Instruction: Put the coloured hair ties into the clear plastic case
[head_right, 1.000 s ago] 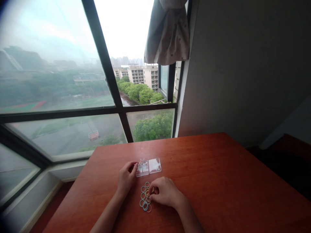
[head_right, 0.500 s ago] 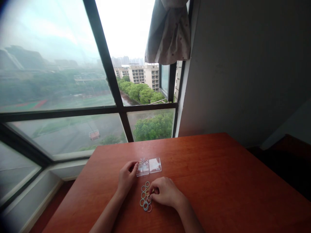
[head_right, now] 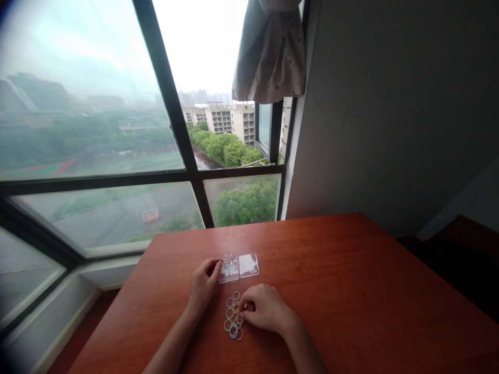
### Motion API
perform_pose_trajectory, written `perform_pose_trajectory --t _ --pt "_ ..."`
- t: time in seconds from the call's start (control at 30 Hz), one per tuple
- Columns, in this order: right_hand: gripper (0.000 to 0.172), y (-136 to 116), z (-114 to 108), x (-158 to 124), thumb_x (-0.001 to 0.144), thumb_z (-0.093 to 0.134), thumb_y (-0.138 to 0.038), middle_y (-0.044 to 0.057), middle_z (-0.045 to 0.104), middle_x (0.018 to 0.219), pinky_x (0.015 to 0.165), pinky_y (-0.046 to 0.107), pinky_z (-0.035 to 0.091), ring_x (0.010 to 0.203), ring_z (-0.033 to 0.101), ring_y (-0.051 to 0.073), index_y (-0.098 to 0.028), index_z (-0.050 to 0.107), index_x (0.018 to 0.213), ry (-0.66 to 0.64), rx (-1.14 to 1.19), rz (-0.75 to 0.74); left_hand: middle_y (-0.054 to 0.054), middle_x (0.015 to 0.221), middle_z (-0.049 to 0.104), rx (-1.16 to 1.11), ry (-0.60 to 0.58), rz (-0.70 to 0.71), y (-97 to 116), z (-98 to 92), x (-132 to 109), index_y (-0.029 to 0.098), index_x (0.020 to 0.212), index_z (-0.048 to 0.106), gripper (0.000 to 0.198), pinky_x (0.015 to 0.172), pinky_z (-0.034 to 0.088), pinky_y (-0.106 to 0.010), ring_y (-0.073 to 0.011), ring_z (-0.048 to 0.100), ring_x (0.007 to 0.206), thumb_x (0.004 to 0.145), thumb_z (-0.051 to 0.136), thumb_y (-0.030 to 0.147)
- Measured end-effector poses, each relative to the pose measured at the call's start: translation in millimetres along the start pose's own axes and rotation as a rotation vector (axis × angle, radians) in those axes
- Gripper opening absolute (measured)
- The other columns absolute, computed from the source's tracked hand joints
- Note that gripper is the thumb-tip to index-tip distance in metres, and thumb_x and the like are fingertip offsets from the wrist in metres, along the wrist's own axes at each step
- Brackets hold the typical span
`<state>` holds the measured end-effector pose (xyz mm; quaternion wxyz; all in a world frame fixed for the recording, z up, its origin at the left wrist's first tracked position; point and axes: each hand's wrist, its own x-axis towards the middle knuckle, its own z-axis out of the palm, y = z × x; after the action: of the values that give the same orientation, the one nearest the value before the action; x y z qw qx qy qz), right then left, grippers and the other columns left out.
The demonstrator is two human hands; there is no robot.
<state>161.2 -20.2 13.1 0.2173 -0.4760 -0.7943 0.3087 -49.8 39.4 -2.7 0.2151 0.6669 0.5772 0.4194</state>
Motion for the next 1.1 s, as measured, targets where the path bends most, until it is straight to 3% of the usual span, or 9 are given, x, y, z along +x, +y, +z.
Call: perform_pose_trajectory --t 0.3,0.5,0.6,0.7,0.87,0.97,1.1 --pt "0.025 0.3 -1.2 1.7 0.072 0.062 -0.015 -0.003 0.068 0.068 0.055 0.019 0.035 0.06 0.058 0.012 -0.03 0.078 0.083 -0.029 0.004 -0.072 -0.004 0.078 0.069 -0.008 -0.002 0.005 2.1 0.0 -0.1 0.017 0.084 0.069 0.032 0.065 0.047 -0.026 -0.0176 0.061 0.069 0.088 0.049 0.042" --pt "0.018 0.0 -1.0 0.9 0.071 0.063 -0.016 -0.002 0.071 0.073 0.059 0.02 0.04 0.062 0.059 0.013 -0.025 0.076 0.08 -0.016 0.047 -0.029 -0.004 0.077 0.07 -0.021 0.01 0.007 3.3 -0.4 0.1 0.017 0.084 0.07 0.031 0.062 0.047 -0.026 -0.0175 0.061 0.068 0.087 0.05 0.041" --pt "0.017 0.3 1.5 2.6 0.073 0.06 -0.015 -0.001 0.07 0.072 0.058 0.02 0.04 0.06 0.058 0.012 -0.021 0.074 0.08 0.047 0.116 0.006 -0.004 0.077 0.07 -0.018 0.028 0.019 3.9 -0.8 -0.3 0.018 0.084 0.07 0.029 0.062 0.046 -0.025 -0.0172 0.06 0.068 0.087 0.05 0.039" --pt "0.013 1.8 4.2 7.3 0.076 0.059 -0.015 0.0 0.066 0.067 0.057 0.02 0.039 0.06 0.056 0.012 -0.019 0.071 0.078 0.188 0.188 0.043 -0.004 0.077 0.068 -0.009 0.024 0.063 7.5 -1.9 -2.8 0.017 0.087 0.07 0.028 0.061 0.046 -0.025 -0.0162 0.059 0.065 0.088 0.05 0.037" --pt "0.013 4.6 4.7 13.8 0.079 0.058 -0.02 -0.001 0.061 0.064 0.054 0.021 0.038 0.057 0.052 0.013 -0.017 0.07 0.082 0.369 0.283 0.096 -0.004 0.081 0.065 -0.002 -0.147 0.195 25.3 -2.8 -13.7 0.019 0.094 0.068 0.023 0.06 0.044 -0.023 -0.0131 0.054 0.062 0.09 0.049 0.033" --pt "0.013 4.8 4.3 14.4 0.081 0.059 -0.024 -0.001 0.058 0.062 0.053 0.022 0.037 0.057 0.05 0.013 -0.017 0.07 0.082 0.395 0.336 0.094 -0.003 0.083 0.063 0.013 -0.269 0.257 37.1 -0.9 -21.1 0.022 0.093 0.068 0.022 0.06 0.042 -0.022 -0.0123 0.053 0.063 0.091 0.049 0.032" --pt "0.014 3.7 4.3 14.0 0.081 0.059 -0.025 -0.001 0.057 0.061 0.053 0.022 0.037 0.057 0.05 0.013 -0.017 0.07 0.083 0.396 0.361 0.088 -0.003 0.077 0.06 0.034 -0.301 0.276 43.0 3.1 -25.9 0.021 0.089 0.068 0.022 0.059 0.041 -0.022 -0.0127 0.052 0.063 0.092 0.049 0.031"
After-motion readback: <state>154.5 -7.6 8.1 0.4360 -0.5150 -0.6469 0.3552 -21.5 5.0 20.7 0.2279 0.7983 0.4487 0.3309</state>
